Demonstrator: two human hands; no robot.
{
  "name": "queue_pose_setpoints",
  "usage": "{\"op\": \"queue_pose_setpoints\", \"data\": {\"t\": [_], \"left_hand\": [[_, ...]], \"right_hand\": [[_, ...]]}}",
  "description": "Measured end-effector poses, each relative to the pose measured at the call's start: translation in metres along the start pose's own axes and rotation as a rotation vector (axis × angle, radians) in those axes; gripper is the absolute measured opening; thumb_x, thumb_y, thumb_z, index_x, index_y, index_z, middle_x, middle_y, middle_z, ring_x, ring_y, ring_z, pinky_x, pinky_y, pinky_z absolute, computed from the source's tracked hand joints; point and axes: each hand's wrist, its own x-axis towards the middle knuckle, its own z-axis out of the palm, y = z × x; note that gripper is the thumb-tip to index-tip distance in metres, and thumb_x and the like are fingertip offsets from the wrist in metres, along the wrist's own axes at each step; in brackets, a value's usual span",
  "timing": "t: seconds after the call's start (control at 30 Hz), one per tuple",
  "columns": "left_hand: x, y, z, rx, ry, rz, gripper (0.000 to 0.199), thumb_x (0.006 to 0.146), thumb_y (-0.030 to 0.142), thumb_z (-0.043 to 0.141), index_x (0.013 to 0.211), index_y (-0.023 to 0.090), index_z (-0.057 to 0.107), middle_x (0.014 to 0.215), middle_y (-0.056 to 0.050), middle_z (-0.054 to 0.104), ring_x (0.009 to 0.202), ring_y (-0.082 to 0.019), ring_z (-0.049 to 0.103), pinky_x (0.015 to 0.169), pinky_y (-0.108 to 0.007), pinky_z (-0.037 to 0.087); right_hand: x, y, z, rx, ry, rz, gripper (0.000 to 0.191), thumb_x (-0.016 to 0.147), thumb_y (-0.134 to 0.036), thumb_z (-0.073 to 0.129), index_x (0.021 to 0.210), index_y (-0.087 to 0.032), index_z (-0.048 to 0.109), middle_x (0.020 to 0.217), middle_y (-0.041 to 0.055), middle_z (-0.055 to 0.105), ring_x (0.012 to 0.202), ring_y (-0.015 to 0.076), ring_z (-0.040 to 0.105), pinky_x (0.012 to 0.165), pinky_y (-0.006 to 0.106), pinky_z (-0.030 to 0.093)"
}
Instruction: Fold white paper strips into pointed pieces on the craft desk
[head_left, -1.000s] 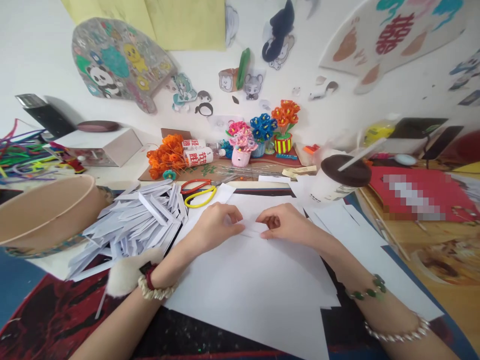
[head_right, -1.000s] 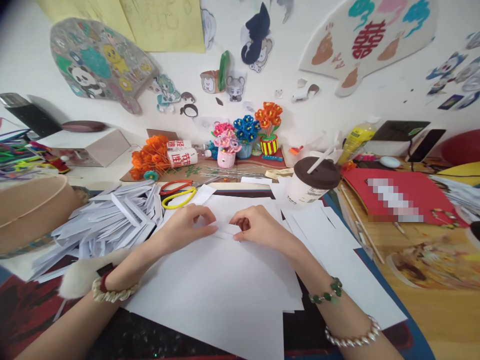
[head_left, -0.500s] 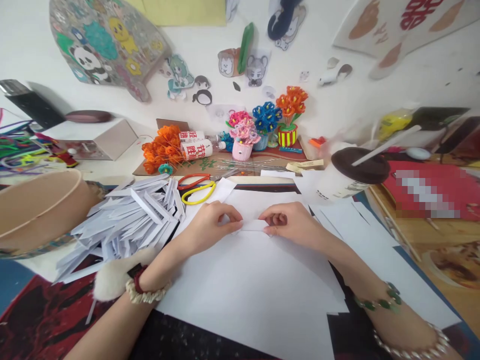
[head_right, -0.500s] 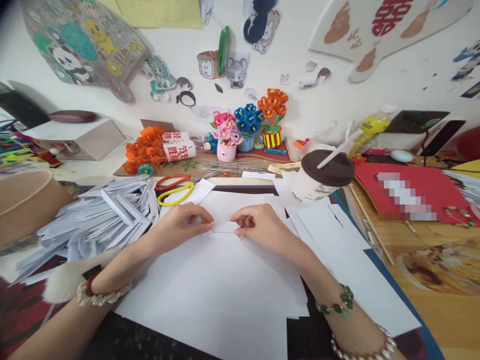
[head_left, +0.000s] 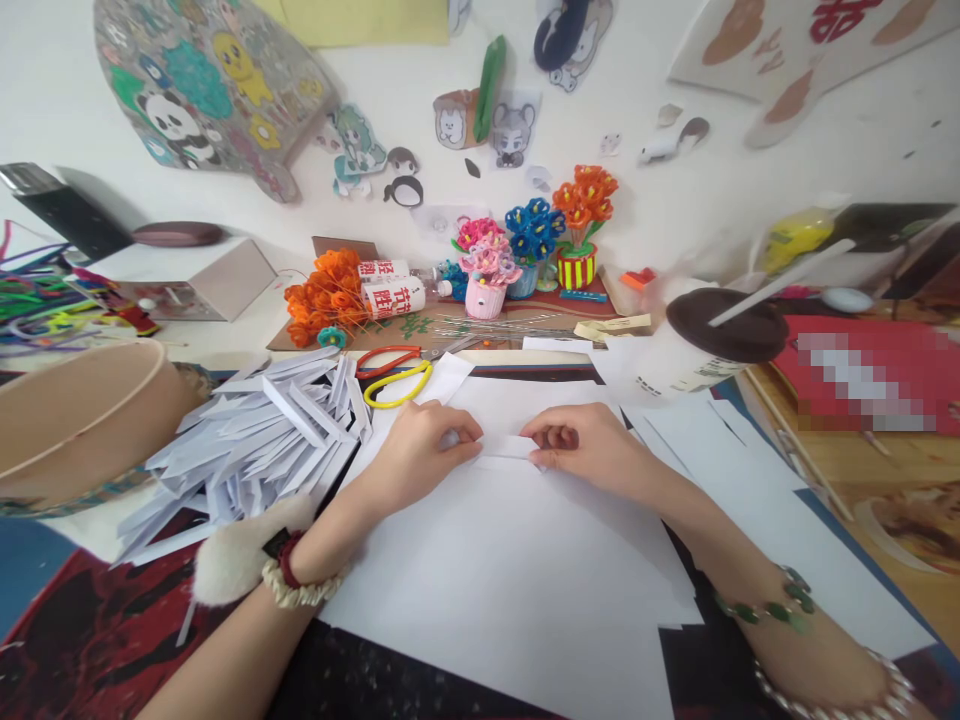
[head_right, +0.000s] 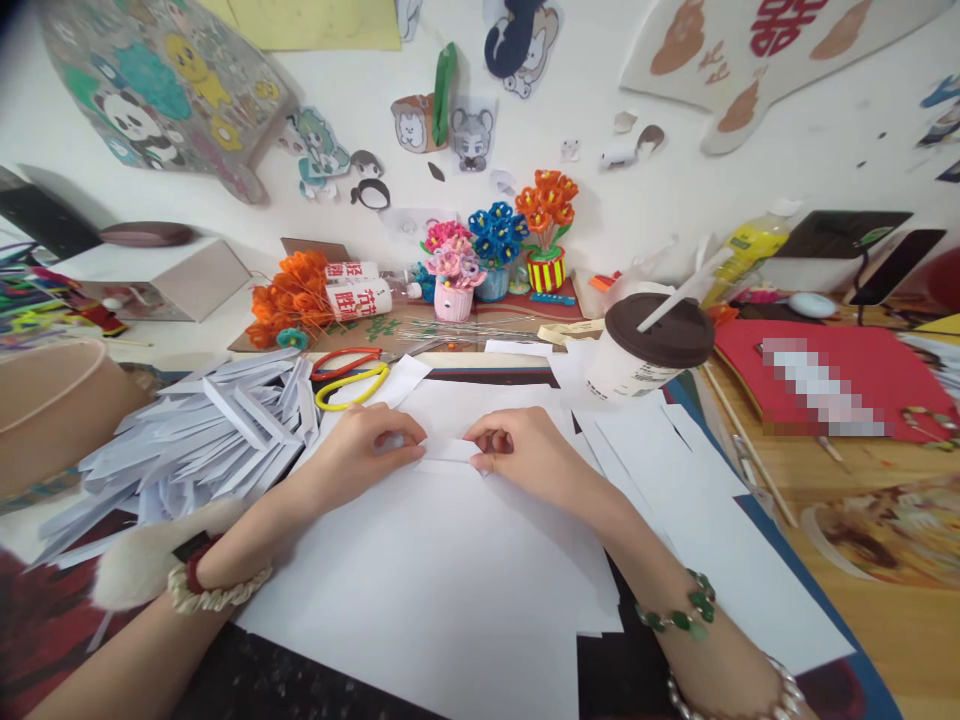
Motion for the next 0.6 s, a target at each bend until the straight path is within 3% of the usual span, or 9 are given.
{"op": "queue_pose_setpoints", "data": {"t": [0.6], "left_hand": [[-0.0005, 0.0038, 0.0033, 0.007, 0.040, 0.019, 0.013, 0.083, 0.028, 0.061, 0.077, 0.023, 0.071, 0.072, -0.001, 0.069, 0.070, -0.016, 0.056, 0.069, -0.029, 0.041]], "right_hand": [[0.0015, -0.0007, 0.0025, -0.037, 0.019, 0.015, 0.011, 0.072, -0.021, 0.068, 0.079, -0.025, 0.075, 0.063, -0.0005, 0.063, 0.058, 0.0139, 0.051, 0.056, 0.028, 0.043]]}}
